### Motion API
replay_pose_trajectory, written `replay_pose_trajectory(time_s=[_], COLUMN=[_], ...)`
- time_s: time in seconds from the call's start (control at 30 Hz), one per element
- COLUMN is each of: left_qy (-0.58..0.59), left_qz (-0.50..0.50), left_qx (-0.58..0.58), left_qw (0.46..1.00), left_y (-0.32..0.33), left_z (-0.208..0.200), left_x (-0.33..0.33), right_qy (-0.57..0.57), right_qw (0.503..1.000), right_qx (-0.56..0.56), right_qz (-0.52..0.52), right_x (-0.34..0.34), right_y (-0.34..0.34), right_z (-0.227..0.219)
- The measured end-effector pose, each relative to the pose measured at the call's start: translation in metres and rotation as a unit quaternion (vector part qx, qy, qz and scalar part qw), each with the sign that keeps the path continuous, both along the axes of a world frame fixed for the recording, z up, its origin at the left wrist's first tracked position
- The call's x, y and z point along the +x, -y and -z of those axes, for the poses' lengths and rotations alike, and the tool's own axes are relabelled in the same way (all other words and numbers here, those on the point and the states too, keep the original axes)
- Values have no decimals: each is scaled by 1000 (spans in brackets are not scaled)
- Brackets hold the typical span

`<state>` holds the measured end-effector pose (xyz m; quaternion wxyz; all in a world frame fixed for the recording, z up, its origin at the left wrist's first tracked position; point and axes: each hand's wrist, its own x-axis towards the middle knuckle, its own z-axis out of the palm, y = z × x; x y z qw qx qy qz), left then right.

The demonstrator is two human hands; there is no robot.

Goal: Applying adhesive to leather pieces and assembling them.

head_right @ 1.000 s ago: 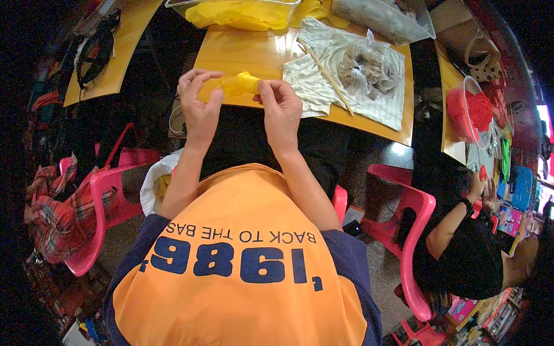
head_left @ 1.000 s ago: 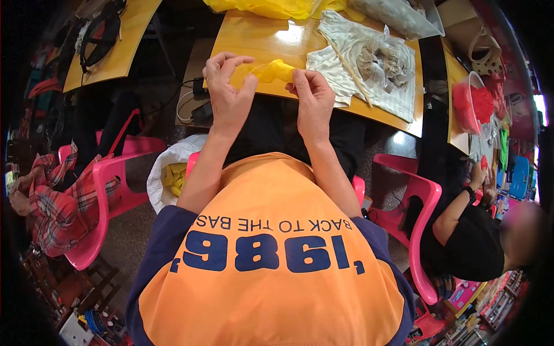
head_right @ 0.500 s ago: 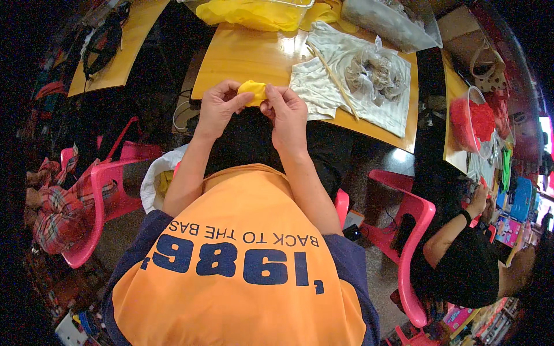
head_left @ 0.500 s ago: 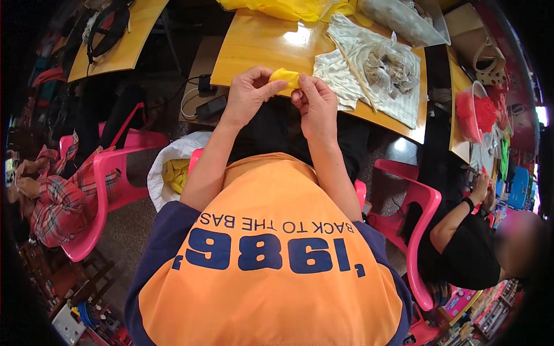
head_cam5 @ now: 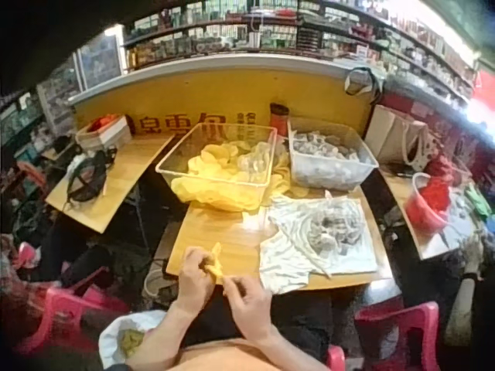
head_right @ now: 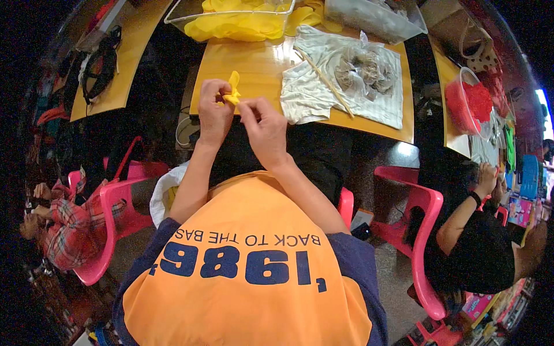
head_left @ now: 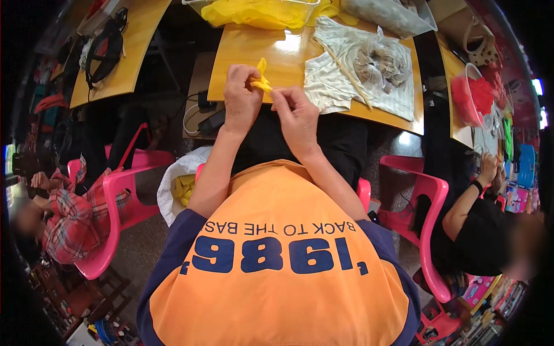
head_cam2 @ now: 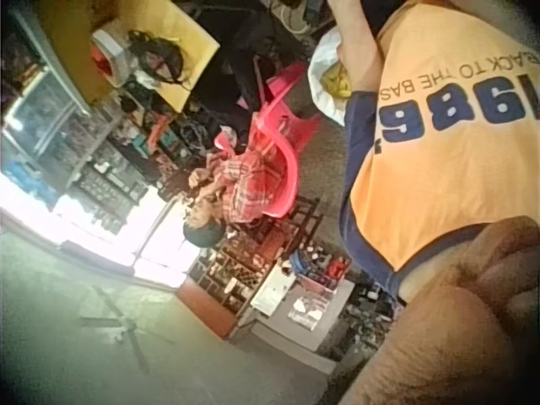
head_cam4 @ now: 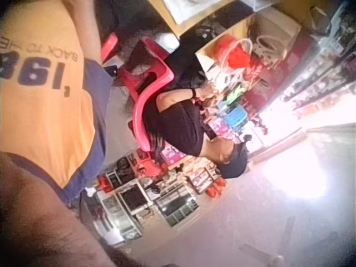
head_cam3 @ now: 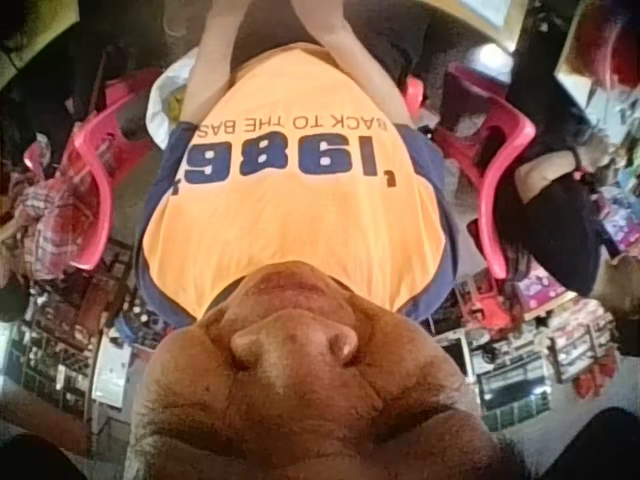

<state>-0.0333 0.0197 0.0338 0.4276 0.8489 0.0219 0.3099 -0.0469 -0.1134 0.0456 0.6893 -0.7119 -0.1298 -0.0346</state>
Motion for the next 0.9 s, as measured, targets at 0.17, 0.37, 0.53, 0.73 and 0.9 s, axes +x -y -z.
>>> replay_pose_trajectory(time_s=[0.17,0.37,0.53,0.73,0.9], left_qy=[30,25,-21,-6,8], left_qz=[187,248,205,227,236], left_qx=[-450,-488,-377,-387,-442], left_qw=[873,836,903,894,865], left_y=[-1,-4,-6,-11,-3], left_z=[17,13,11,28,26], left_x=[15,10,6,-1,-8], right_qy=[111,138,134,65,63], right_qw=[994,990,991,997,995], right_qx=[-20,-18,0,17,51], right_qz=[7,-4,5,-49,-62], right_x=[-5,-8,-8,-13,-3], right_y=[-7,-6,-7,-8,-3], right_z=[-7,-10,-10,-13,-9])
